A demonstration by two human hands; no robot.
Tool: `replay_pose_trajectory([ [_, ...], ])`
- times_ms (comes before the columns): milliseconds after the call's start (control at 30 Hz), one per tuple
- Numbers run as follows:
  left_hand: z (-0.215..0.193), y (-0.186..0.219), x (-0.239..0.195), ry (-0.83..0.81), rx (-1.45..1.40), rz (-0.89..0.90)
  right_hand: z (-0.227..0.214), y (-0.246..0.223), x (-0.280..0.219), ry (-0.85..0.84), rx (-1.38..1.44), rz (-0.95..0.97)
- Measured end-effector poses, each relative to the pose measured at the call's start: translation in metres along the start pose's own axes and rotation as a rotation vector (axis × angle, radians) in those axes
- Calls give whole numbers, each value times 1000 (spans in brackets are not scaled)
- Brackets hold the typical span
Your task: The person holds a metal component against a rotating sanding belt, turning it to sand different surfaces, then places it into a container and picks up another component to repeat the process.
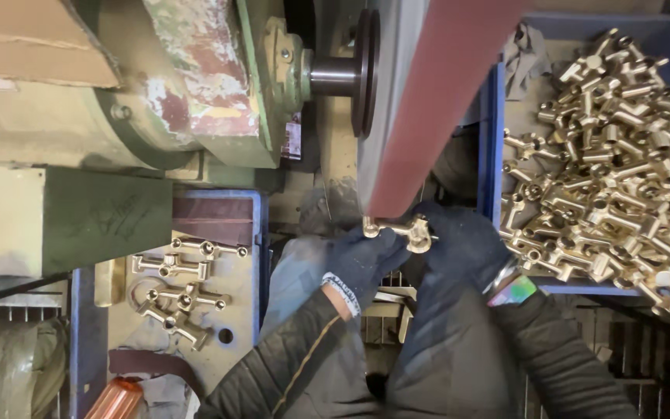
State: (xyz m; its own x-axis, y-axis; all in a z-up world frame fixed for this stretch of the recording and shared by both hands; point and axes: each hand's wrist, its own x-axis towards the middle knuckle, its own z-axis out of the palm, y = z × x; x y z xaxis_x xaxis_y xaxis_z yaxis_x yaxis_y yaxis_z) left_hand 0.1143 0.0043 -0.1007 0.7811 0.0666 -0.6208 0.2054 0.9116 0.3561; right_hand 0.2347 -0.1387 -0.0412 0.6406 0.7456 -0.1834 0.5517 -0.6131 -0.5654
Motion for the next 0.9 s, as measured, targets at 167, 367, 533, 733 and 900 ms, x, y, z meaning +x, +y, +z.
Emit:
replay_pose_trajectory([
  [167,-4,-4,23,67,0,-8,12,40,25,-179,0,29],
  [367,2,19,2,-42,-24,-138,-4,27,21,-306,13,37],
  [533,-2,22,-96,-36,149,-75,-32,-26,-58,66,34,-77],
  [733,-16,-6,-181,40,1136,460,27,-85,-112,267,603,-40],
  [900,-25,9,-179,164,1088,641,73,-107,-148,118,764,-183],
])
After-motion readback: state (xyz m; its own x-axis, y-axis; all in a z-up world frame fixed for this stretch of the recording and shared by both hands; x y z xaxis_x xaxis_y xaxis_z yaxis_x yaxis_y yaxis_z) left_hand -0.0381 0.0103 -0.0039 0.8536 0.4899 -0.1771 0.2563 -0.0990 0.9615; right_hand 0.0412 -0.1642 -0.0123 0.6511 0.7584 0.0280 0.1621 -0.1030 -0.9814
